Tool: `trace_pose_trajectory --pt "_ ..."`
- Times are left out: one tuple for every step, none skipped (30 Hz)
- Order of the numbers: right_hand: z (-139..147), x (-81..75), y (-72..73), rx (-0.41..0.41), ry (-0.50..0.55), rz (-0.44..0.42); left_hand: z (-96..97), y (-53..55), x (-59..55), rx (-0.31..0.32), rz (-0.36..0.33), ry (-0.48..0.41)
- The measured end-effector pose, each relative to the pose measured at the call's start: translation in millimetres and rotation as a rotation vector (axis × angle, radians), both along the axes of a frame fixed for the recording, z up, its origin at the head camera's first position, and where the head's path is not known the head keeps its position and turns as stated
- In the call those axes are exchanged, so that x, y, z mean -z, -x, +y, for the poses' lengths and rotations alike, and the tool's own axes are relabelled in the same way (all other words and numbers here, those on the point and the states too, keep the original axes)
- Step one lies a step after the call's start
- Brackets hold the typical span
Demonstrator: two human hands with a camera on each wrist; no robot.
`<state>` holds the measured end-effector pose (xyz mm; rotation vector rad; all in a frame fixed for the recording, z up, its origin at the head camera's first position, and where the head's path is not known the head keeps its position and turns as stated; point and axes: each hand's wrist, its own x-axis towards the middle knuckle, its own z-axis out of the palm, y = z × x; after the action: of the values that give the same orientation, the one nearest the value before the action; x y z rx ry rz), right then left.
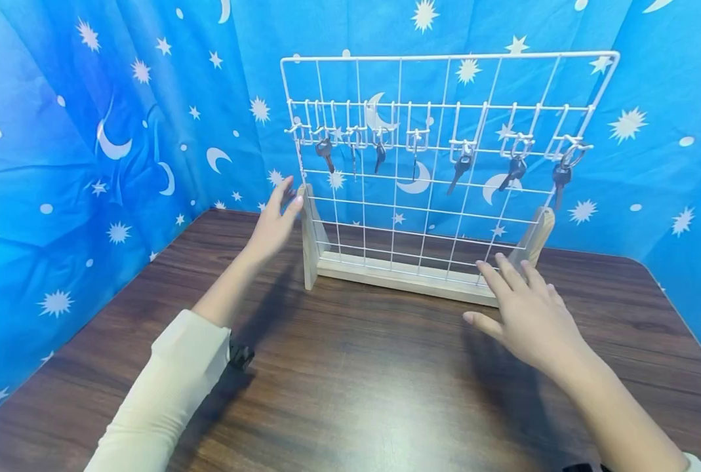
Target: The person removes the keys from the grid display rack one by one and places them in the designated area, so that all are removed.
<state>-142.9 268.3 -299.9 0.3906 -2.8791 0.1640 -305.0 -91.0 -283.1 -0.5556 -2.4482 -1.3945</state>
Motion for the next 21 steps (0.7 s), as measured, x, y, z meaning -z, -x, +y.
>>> trace_pose_trajectory --pt "-3.6 -1.5 0.7 -0.008 0.002 0.013 2.4 4.3 -2.2 0.006 -0.011 -0.058" --pt "-7.3 -2.9 1.6 -0.019 0.005 0.026 4.8 8.0 -4.3 0.011 -0.024 -0.107" --pt "-11.1 -4.3 2.5 -0.027 0.006 0.038 6.6 11.8 -6.1 0.017 -0.035 -0.152" --pt "-15.2 -5.6 3.4 -0.034 0.011 0.049 8.2 15.2 -7.4 0.021 -0.049 -0.192" --pt "-19.5 -6.9 4.4 -0.040 0.018 0.057 9.3 18.5 -8.4 0.036 -0.069 -0.244" --pt "-23.9 -8.2 5.5 -0.047 0.028 0.063 10.2 21.6 -9.2 0.056 -0.094 -0.304" --pt "-28.5 -9.6 7.1 -0.055 0.041 0.066 10.8 25.1 -9.4 0.080 -0.120 -0.368" --pt "-33.3 -11.3 8.7 -0.063 0.056 0.068 11.3 28.2 -9.4 0.103 -0.149 -0.432" --pt "-38.4 -12.9 10.6 -0.071 0.074 0.068 11.8 31.2 -9.2 0.122 -0.177 -0.499" --pt "-43.6 -14.6 12.8 -0.079 0.096 0.066 12.1 33.7 -8.8 0.138 -0.201 -0.556" --pt "-48.8 -16.4 15.4 -0.085 0.113 0.061 12.4 36.0 -8.1 0.144 -0.217 -0.596" --pt "-54.1 -18.4 17.9 -0.092 0.131 0.055 12.8 37.8 -7.4 0.137 -0.224 -0.608" --pt "-59.4 -20.3 20.9 -0.098 0.151 0.048 13.3 39.9 -6.5 0.130 -0.229 -0.620" --pt "-64.8 -22.2 23.8 -0.101 0.172 0.039 13.9 41.2 -5.6 0.120 -0.230 -0.622" --pt "-70.1 -23.7 27.4 -0.103 0.192 0.034 14.5 42.3 -4.8 0.113 -0.227 -0.619" --pt "-75.5 -25.6 31.3 -0.106 0.209 0.025 15.1 43.2 -3.9 0.105 -0.219 -0.607" --pt "-81.0 -27.6 35.1 -0.106 0.225 0.019 15.7 44.1 -3.1 0.101 -0.214 -0.601" --pt "-86.5 -29.5 39.2 -0.107 0.242 0.016 16.3 45.0 -2.4 0.103 -0.209 -0.605" --pt "-92.0 -31.4 43.3 -0.107 0.262 0.016 16.9 45.9 -1.6 0.107 -0.204 -0.613" --pt "-97.3 -33.4 47.7 -0.109 0.278 0.020 17.5 46.1 -0.9 0.109 -0.194 -0.611" --pt "-102.5 -35.4 52.5 -0.112 0.294 0.027 18.3 46.5 -0.4 0.108 -0.184 -0.611"
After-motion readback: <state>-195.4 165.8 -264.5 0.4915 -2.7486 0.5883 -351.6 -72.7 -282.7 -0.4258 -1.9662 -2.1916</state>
